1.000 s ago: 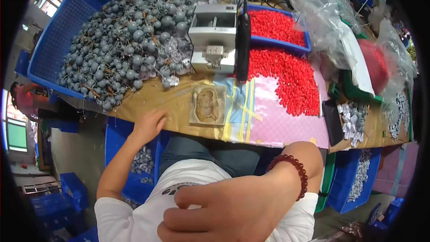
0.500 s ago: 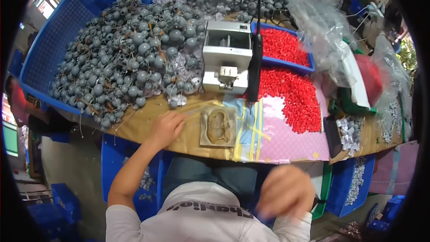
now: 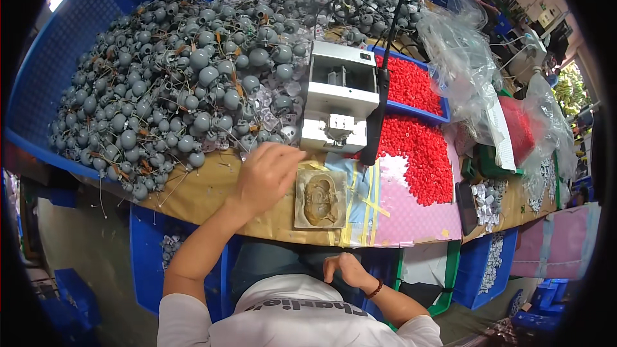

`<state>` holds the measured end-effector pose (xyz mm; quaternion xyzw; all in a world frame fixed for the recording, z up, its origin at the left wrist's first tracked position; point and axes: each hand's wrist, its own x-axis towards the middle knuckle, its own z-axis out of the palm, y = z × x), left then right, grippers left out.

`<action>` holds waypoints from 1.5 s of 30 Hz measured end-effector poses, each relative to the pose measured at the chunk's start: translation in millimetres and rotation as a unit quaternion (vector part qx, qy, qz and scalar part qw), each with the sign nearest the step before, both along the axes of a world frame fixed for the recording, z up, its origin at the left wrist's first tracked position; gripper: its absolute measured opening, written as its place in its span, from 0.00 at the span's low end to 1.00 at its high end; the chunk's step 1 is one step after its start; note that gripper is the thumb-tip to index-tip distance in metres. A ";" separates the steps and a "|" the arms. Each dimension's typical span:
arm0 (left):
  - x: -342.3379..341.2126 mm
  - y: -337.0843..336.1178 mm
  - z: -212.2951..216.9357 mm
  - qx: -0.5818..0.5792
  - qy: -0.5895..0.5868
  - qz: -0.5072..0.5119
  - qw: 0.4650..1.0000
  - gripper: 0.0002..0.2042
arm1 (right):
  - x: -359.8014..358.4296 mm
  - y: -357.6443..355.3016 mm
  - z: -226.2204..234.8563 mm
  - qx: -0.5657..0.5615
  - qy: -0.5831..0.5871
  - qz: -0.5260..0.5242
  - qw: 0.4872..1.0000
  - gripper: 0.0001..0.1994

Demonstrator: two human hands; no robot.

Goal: Assembling plastic toy components using an electric screwdriver.

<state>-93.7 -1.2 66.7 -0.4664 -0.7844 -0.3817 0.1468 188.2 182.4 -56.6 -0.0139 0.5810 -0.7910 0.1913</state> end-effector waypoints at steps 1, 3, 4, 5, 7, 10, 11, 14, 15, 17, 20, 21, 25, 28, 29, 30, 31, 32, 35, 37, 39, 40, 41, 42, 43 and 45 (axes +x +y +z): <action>4.2 7.0 20.1 0.008 0.020 -0.032 0.999 0.13 | -0.6 -2.4 -0.9 0.017 -0.032 0.002 0.999 0.39; 16.6 17.8 60.2 0.010 0.069 -0.114 0.991 0.15 | -14.4 -16.5 6.0 0.047 -0.064 -0.013 0.997 0.40; 21.4 24.5 82.7 0.005 0.099 -0.166 0.981 0.16 | -21.7 -24.0 8.5 0.062 -0.072 -0.014 0.995 0.40; 29.0 34.6 107.5 0.013 0.137 -0.200 0.970 0.17 | -27.7 -27.6 10.2 0.082 -0.082 -0.023 0.993 0.39; 45.0 52.4 159.2 -0.013 0.186 -0.248 0.951 0.13 | -33.9 -33.9 4.4 0.122 -0.091 -0.047 0.987 0.38; 73.5 60.4 207.6 -0.059 0.257 -0.258 0.929 0.13 | -40.5 -41.7 -17.1 0.192 -0.090 -0.065 0.975 0.36; 95.3 55.7 225.6 -0.099 0.247 -0.226 0.937 0.15 | -69.4 -65.7 17.8 0.196 -0.057 -0.020 0.979 0.35; 95.2 29.6 251.7 -0.162 0.307 -0.200 0.916 0.11 | -60.7 -72.3 -34.6 0.254 -0.015 -0.041 0.966 0.33; 89.5 32.1 249.1 -0.138 0.337 -0.187 0.913 0.12 | -62.4 -71.2 -42.2 0.284 -0.004 -0.058 0.957 0.33; 102.1 29.8 226.0 -0.088 0.384 -0.085 0.915 0.15 | -74.4 -91.1 -54.9 0.312 0.049 -0.026 0.949 0.32; 102.9 23.0 235.7 -0.085 0.415 -0.054 0.904 0.15 | -85.7 -99.6 -72.8 0.359 0.108 -0.028 0.927 0.30; 97.8 20.1 241.2 -0.102 0.410 -0.104 0.901 0.15 | -82.5 -92.3 -76.4 0.378 0.116 -0.042 0.918 0.29; 79.6 -50.0 226.8 -0.136 0.275 -0.063 0.950 0.11 | -82.2 -86.2 -108.7 0.428 0.180 -0.032 0.885 0.27; 25.3 -140.1 183.4 -0.147 0.145 0.067 0.976 0.11 | -81.1 -62.7 -119.2 0.478 0.199 -0.064 0.853 0.25; 12.6 -196.8 172.1 -0.131 0.116 0.198 0.964 0.12 | -81.8 -63.3 -121.3 0.486 0.208 -0.062 0.846 0.24; 6.4 -261.8 166.9 -0.103 0.096 0.342 0.929 0.12 | -81.2 -67.5 -124.0 0.486 0.221 -0.059 0.843 0.24; 3.3 -328.6 166.1 -0.059 0.084 0.466 0.879 0.13 | -83.2 -70.0 -126.5 0.489 0.233 -0.059 0.839 0.23; 3.6 -389.3 166.9 -0.009 0.081 0.549 0.832 0.14 | -83.0 -71.2 -129.2 0.493 0.240 -0.059 0.834 0.23; 12.0 -530.8 174.0 0.150 0.108 0.564 0.805 0.14 | -81.5 -70.1 -135.8 0.510 0.257 -0.064 0.818 0.21; 11.0 -526.2 156.1 0.179 0.120 0.521 0.826 0.14 | -78.6 -61.8 -141.4 0.528 0.266 -0.069 0.803 0.20; -1.9 -425.7 116.8 0.128 0.079 0.468 0.871 0.13 | -75.0 -51.3 -147.2 0.555 0.273 -0.073 0.782 0.19; -4.2 -362.5 101.1 0.095 0.056 0.424 0.899 0.12 | -73.2 -46.5 -148.4 0.565 0.278 -0.077 0.773 0.18; 2.9 -302.2 85.6 0.052 0.032 0.371 0.927 0.12 | -65.6 -49.4 -155.4 0.567 0.283 -0.071 0.770 0.18; 4.8 -241.3 71.4 0.016 0.016 0.303 0.953 0.11 | -65.6 -47.1 -163.1 0.573 0.292 -0.066 0.763 0.17; 4.5 -181.7 56.6 -0.012 0.002 0.223 0.975 0.11 | -59.8 -42.9 -165.4 0.577 0.291 -0.077 0.759 0.17; 15.6 -108.7 25.4 -0.064 0.001 0.120 0.991 0.10 | -51.6 -46.8 -162.8 0.563 0.298 -0.083 0.766 0.16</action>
